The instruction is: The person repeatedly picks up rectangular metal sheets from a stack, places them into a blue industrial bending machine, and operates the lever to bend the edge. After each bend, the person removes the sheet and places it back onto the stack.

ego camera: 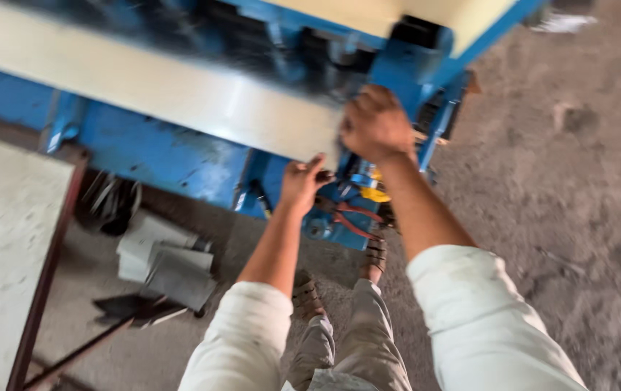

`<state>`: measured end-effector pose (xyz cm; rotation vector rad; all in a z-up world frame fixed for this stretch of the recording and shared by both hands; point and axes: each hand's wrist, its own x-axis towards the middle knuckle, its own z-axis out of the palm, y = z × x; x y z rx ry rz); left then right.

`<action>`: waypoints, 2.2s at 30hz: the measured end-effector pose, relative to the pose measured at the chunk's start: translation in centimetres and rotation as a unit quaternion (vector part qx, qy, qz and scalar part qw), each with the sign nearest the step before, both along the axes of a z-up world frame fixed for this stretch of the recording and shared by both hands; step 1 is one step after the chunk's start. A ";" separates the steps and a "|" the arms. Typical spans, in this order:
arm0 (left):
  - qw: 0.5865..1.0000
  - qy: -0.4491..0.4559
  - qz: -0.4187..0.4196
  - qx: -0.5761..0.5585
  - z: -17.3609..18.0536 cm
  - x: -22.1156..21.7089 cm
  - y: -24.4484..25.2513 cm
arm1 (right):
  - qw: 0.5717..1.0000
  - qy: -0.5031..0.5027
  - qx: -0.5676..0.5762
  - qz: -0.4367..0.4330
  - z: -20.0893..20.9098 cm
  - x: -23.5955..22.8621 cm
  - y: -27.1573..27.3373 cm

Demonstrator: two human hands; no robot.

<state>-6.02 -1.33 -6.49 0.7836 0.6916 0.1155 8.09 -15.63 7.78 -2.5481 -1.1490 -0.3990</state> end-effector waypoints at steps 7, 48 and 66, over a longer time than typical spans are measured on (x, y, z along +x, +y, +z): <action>0.999 -0.005 -0.021 0.032 1.2 -0.4 0.0 | 0.999 -0.009 0.031 0.019 0.9 0.1 0.1; 1.000 -0.008 -0.011 0.013 2.2 -0.6 2.4 | 0.999 -0.026 0.008 0.017 2.0 -0.1 0.4; 0.999 -0.025 -0.018 0.026 3.0 -0.6 3.4 | 0.998 -0.057 -0.004 0.010 1.4 -0.4 0.6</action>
